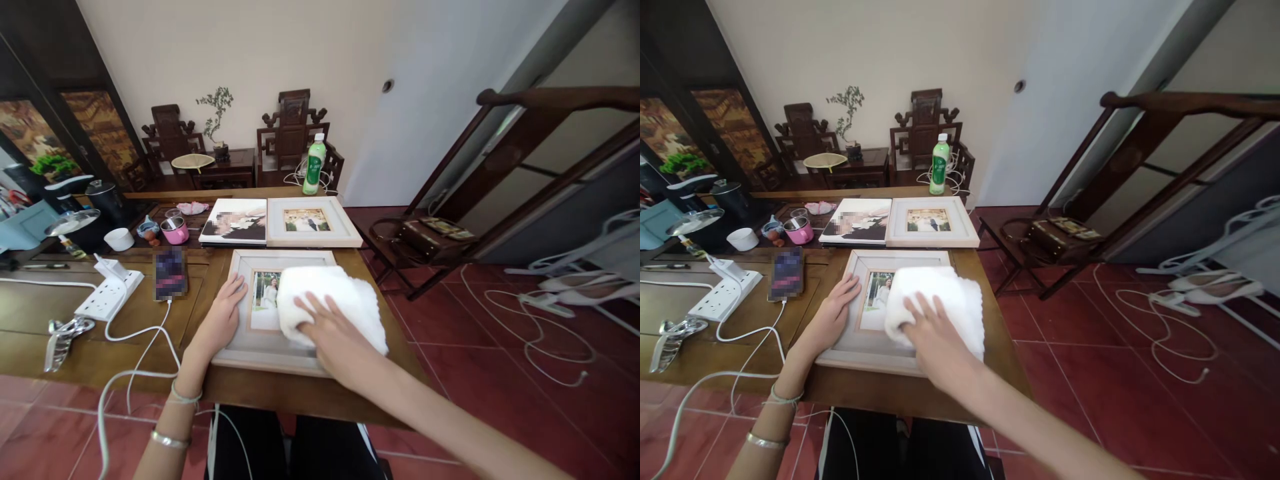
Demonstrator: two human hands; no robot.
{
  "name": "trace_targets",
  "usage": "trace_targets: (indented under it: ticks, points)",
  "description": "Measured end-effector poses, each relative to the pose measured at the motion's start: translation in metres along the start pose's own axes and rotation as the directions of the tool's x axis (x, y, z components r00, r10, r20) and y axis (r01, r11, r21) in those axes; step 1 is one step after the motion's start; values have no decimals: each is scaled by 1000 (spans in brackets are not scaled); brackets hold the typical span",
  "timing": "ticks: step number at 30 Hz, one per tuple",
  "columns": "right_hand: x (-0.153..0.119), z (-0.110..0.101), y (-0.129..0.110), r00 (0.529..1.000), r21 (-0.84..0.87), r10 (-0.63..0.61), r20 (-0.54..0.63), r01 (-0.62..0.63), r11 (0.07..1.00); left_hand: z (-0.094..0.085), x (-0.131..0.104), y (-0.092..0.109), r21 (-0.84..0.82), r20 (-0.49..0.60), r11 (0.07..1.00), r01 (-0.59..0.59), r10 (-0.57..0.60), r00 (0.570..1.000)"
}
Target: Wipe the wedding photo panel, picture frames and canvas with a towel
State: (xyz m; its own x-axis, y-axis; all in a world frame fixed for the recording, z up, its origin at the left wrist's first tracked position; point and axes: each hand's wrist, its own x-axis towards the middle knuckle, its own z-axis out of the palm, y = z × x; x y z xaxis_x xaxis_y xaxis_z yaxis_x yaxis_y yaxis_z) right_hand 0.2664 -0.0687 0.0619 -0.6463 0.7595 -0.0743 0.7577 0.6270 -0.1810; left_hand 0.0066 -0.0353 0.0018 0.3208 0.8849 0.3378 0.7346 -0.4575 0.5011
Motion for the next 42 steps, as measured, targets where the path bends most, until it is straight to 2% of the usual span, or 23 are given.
trace_targets:
  ticks: [2, 6, 10, 13, 16, 22, 24, 26, 30, 35, 39, 42]
  points:
    - [22, 3, 16, 997, -53, 20, -79, -24, 998, -1, 0, 0, -5, 5, 1000, 5, -5, 1000]
    - [57, -4, 42, 990, -132, 40, -135, -58, 989, -1, 0, 2, -30, 0, 999, 16, -16, 1000]
    - [67, -9, 46, 990, -161, 43, -133, -64, 985, -1, 0, 2, -31, -1, 999, 26, -26, 1000]
    - [55, -8, 34, 998, -117, 49, -44, -54, 992, 0, -1, 1, -43, -15, 999, 25, -26, 1000]
    - [31, -9, 11, 999, -76, 38, 36, -35, 997, 2, -1, 1, -56, -36, 998, 27, -29, 999]
    - [-18, -29, -34, 971, 29, -32, 235, 26, 999, 2, -1, 3, -25, -49, 999, 27, -29, 998]
    - [-27, -34, -43, 961, 74, -76, 265, 58, 996, 2, -1, 3, -25, -46, 999, 25, -27, 999]
    - [-30, -32, -45, 964, 125, -104, 246, 75, 989, 2, -1, 2, -24, -50, 999, 20, -21, 999]
    - [-16, -14, -24, 992, 148, -82, 92, 68, 987, 1, -1, 0, -13, -31, 1000, 12, -13, 999]
    - [24, 1, 28, 990, -57, -14, -140, 6, 998, -1, -2, 0, -25, -14, 1000, 1, -1, 1000]
    - [58, -3, 57, 975, -206, 45, -218, -91, 974, -2, -1, 2, -41, -5, 999, 14, -15, 1000]
    - [68, -6, 60, 975, -239, 70, -209, -120, 964, -2, -1, 2, -48, -8, 999, 18, -19, 1000]
